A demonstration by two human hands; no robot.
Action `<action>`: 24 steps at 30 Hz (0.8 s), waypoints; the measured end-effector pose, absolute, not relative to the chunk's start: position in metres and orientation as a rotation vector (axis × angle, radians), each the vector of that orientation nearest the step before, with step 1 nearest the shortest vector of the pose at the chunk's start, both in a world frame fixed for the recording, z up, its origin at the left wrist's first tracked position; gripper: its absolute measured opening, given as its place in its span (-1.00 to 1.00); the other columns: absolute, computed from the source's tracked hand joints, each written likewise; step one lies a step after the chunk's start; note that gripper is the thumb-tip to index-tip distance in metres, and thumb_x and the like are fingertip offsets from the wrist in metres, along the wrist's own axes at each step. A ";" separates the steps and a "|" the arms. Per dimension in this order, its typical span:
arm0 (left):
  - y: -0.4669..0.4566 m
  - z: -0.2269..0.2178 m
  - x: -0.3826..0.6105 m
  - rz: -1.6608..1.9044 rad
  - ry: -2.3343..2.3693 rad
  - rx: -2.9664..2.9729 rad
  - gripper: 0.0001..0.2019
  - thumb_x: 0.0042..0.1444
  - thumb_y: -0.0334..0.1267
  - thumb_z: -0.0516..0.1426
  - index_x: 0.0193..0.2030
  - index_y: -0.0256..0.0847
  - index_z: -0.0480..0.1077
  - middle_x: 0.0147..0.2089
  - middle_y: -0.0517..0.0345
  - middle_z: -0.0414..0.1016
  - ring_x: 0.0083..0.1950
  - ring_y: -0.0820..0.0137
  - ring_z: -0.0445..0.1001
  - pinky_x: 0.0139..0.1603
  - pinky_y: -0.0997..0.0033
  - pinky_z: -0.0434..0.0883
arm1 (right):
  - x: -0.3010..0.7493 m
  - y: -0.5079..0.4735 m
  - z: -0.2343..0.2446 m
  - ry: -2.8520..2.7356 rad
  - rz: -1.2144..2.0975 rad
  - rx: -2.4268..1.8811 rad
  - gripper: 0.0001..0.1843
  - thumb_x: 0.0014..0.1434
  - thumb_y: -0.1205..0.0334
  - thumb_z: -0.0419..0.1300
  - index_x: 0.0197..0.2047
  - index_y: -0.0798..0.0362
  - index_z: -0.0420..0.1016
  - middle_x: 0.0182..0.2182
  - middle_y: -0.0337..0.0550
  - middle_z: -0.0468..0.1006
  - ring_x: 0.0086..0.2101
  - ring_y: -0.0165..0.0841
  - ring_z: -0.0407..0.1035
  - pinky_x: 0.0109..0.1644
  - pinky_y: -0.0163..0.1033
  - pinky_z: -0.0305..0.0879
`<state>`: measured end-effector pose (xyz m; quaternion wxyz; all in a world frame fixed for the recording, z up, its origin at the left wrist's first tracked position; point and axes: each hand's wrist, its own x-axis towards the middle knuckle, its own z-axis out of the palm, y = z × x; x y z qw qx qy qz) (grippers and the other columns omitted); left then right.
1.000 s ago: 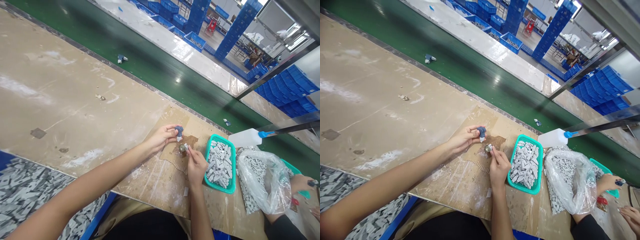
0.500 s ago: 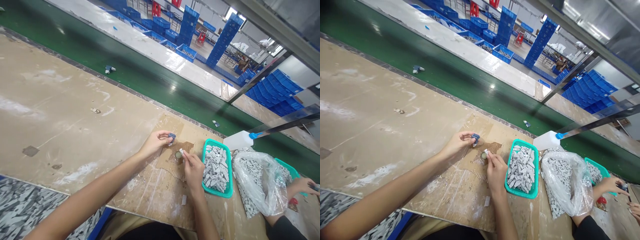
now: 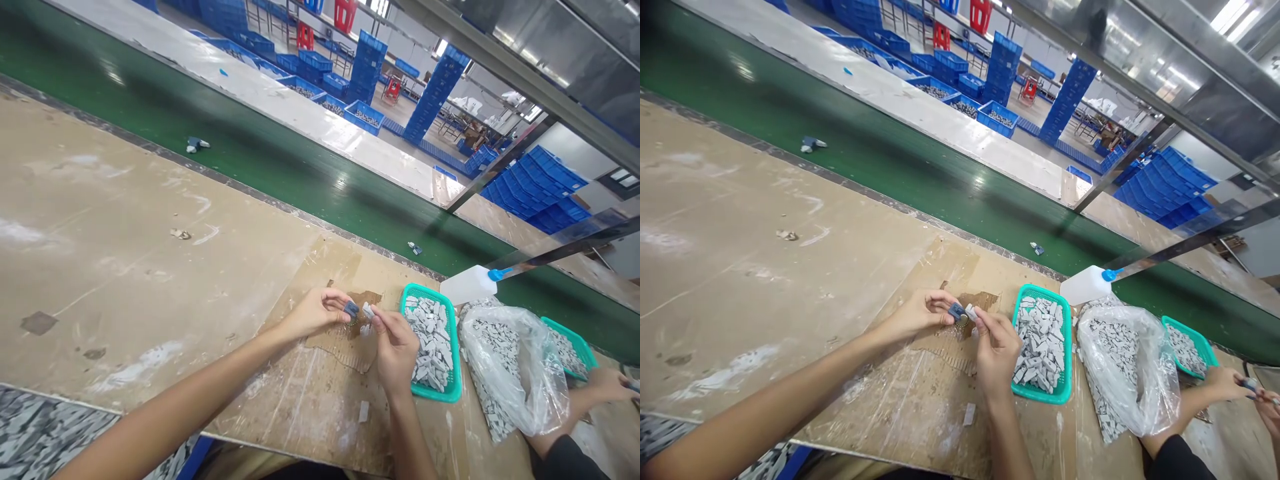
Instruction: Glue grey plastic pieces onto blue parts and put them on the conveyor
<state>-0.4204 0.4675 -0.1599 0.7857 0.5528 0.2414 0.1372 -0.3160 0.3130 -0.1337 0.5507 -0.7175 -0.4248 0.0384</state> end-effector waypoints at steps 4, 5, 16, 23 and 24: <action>0.462 -0.159 -0.421 0.267 0.480 1.195 -0.66 -0.34 -0.29 0.40 -0.34 -0.32 0.53 -0.38 0.04 0.58 -0.33 0.35 0.52 -0.22 0.42 0.45 | -0.315 0.312 -0.131 -1.108 0.044 -1.674 -0.74 0.25 0.35 0.19 -0.09 -0.10 0.64 -0.32 -0.20 0.63 -0.31 -0.40 0.50 -0.25 -0.32 0.41; 0.461 -0.159 -0.421 0.264 0.471 1.188 -0.67 -0.34 -0.30 0.39 -0.34 -0.32 0.53 -0.38 0.04 0.58 -0.33 0.34 0.53 -0.23 0.42 0.45 | -0.316 0.311 -0.131 -1.124 0.046 -1.672 -0.73 0.25 0.37 0.19 -0.08 -0.11 0.64 -0.32 -0.20 0.63 -0.32 -0.41 0.50 -0.26 -0.32 0.41; 0.451 -0.150 -0.424 0.342 0.467 1.084 -0.72 -0.27 -0.28 0.39 -0.38 -0.32 0.50 -0.39 -0.03 0.59 -0.37 0.29 0.57 -0.31 0.43 0.48 | -0.326 0.315 -0.140 -1.203 0.068 -1.684 -0.58 0.24 0.43 0.07 -0.01 -0.17 0.61 -0.38 -0.18 0.55 -0.37 -0.40 0.47 -0.30 -0.31 0.42; 0.455 -0.157 -0.425 0.362 0.507 1.120 -0.66 -0.23 -0.17 0.41 -0.38 -0.32 0.46 -0.47 0.01 0.54 -0.48 0.41 0.45 -0.49 0.53 0.32 | -0.330 0.321 -0.148 -1.215 0.123 -1.726 -0.54 0.24 0.44 0.02 0.04 -0.16 0.58 -0.41 -0.19 0.50 -0.38 -0.40 0.43 -0.32 -0.32 0.38; 0.456 -0.158 -0.425 0.363 0.509 1.137 -0.64 -0.23 -0.14 0.42 -0.37 -0.32 0.45 -0.47 0.01 0.53 -0.49 0.43 0.42 -0.49 0.54 0.31 | -0.329 0.323 -0.149 -1.230 0.148 -1.750 -0.56 0.25 0.42 0.04 0.04 -0.15 0.58 -0.42 -0.19 0.49 -0.39 -0.40 0.42 -0.34 -0.33 0.36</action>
